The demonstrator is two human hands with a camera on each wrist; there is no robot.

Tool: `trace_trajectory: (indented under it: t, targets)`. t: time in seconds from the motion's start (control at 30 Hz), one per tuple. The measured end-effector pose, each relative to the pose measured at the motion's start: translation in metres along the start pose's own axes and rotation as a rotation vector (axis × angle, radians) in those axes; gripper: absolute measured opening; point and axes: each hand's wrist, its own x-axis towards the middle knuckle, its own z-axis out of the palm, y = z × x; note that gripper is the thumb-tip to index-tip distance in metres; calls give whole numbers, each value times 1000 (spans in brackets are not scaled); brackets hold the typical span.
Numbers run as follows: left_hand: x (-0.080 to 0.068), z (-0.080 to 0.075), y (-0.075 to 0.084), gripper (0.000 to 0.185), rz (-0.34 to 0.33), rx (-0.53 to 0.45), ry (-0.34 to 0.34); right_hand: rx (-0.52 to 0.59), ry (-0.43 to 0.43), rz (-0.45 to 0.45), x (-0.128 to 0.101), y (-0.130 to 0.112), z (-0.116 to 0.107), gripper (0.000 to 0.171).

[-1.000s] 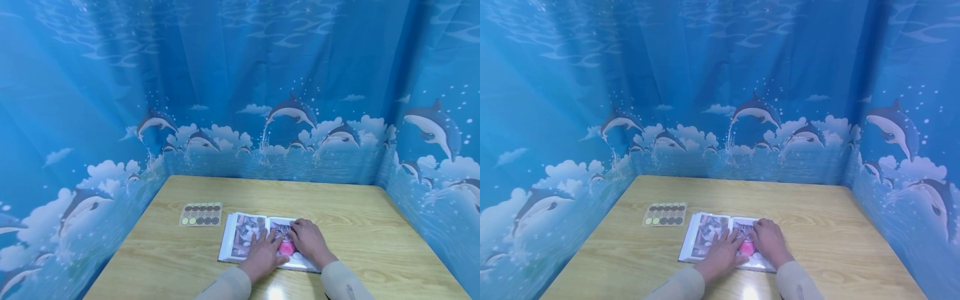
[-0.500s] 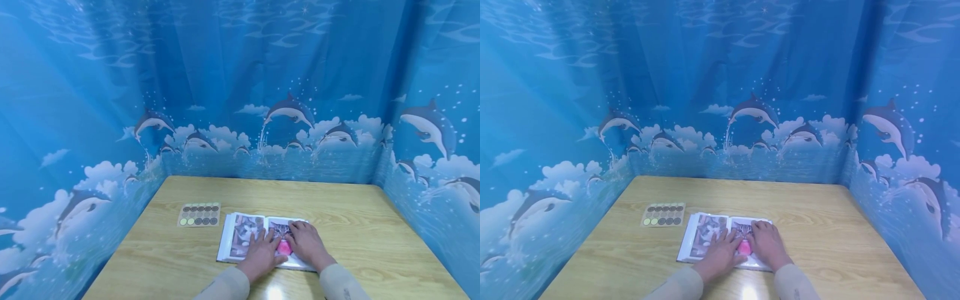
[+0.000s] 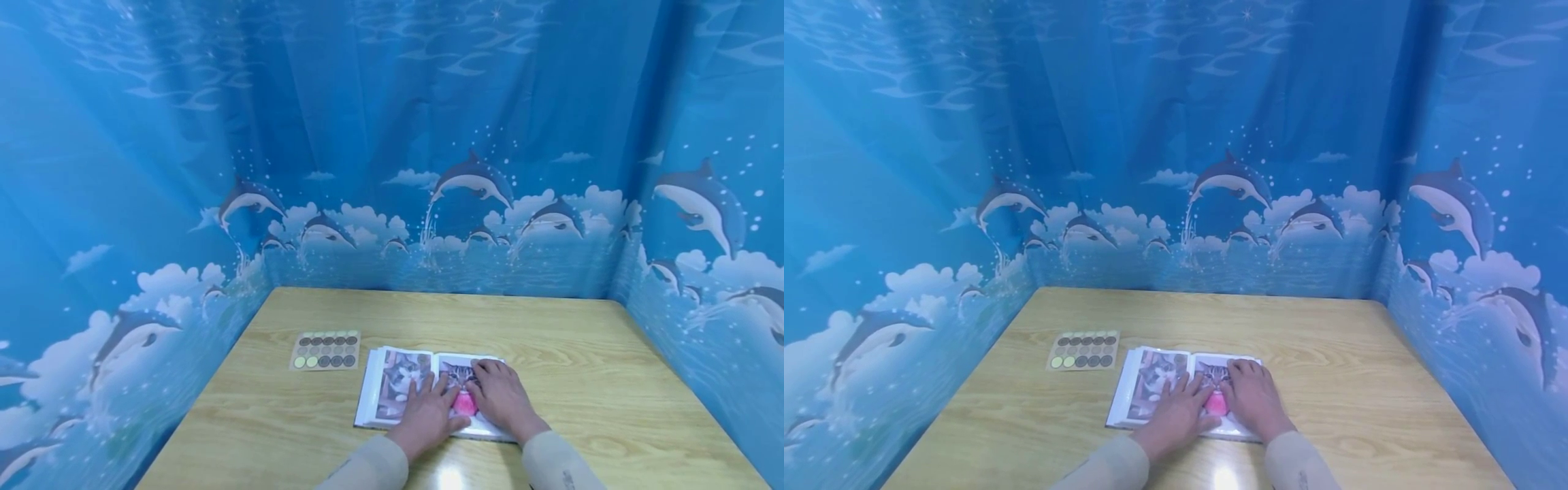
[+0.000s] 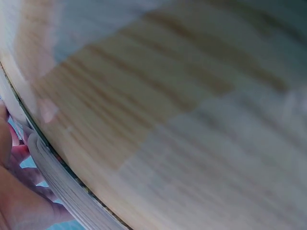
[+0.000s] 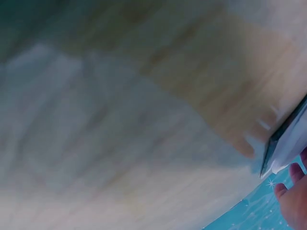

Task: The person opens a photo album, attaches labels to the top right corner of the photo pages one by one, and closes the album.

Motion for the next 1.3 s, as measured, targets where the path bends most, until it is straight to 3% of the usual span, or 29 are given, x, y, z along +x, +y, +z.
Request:
trace_trajectory:
  t: [0.6,1.3]
  targets:
    - [1,-2,3,75,-12,14,-24,-7,-40,-1,2,-1,-2,60]
    - [0,-3,1,75,-8,23,-34,59,-84,37,-6,-3,5,67]
